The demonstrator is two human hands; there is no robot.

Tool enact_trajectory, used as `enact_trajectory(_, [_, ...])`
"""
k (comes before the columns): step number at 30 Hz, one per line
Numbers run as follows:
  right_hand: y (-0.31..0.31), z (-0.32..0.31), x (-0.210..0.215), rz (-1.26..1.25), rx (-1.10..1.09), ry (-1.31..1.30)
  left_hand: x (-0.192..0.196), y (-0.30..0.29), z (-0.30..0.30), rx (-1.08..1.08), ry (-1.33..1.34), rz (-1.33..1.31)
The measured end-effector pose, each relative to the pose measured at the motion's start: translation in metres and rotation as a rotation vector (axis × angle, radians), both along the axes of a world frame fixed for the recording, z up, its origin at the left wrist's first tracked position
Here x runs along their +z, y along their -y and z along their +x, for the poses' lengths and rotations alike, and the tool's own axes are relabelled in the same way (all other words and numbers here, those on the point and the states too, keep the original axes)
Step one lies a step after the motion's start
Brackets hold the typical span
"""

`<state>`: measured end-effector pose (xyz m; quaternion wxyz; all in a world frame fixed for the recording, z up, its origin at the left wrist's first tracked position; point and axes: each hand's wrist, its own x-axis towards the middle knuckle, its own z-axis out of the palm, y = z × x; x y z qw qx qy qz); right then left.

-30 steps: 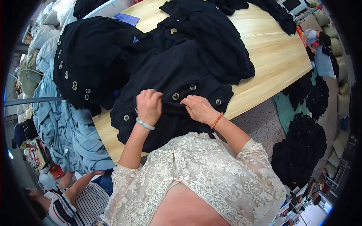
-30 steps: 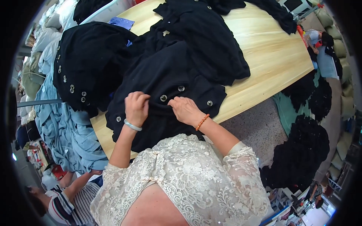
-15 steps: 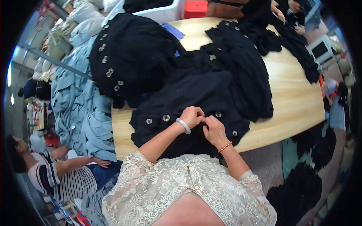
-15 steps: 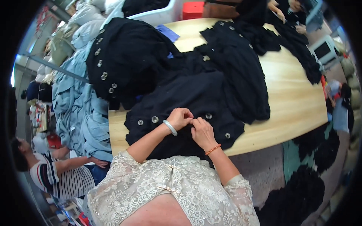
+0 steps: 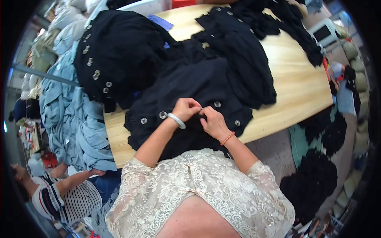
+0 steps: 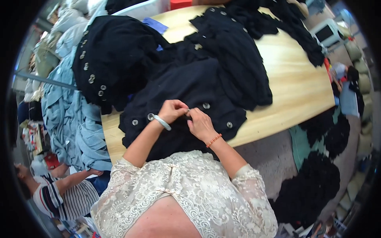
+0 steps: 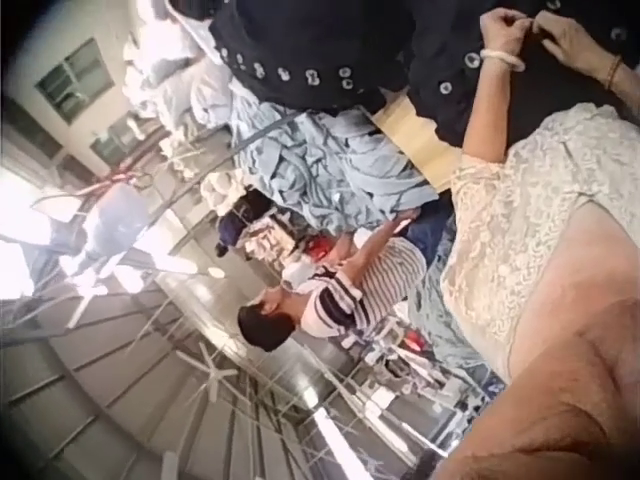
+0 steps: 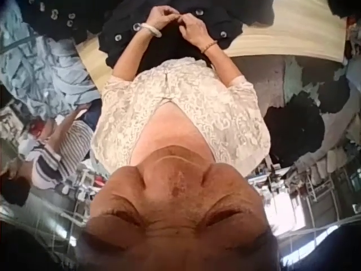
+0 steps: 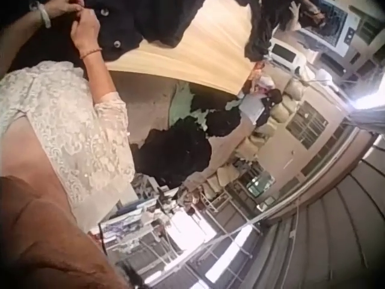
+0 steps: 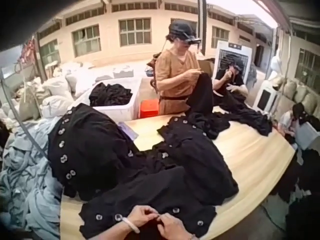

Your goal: Inspecting and buttoning black garments with metal grommets on a factory work table.

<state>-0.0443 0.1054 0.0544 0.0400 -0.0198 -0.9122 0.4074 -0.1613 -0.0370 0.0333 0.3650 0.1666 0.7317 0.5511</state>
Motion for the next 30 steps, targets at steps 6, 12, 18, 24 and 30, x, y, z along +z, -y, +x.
enact_trajectory(6, [0.003, 0.002, 0.0, -0.073, -0.098, -0.159, 0.003, 0.003, -0.004, 0.031, 0.205, 0.045])
enact_trajectory(12, [0.007, 0.007, -0.002, 0.06, -0.152, -0.155, 0.004, 0.001, -0.006, 0.068, 0.293, 0.027])
enact_trajectory(18, [-0.004, 0.002, -0.007, 0.056, -0.076, -0.066, 0.017, 0.009, -0.005, -0.099, 0.219, 0.103])
enact_trajectory(24, [-0.018, -0.003, -0.006, -0.129, -0.019, 0.05, 0.029, 0.014, 0.011, -0.274, -0.571, 0.003])
enact_trajectory(30, [-0.019, -0.003, -0.007, -0.121, 0.007, 0.074, 0.026, 0.008, 0.016, -0.14, -0.435, -0.136])
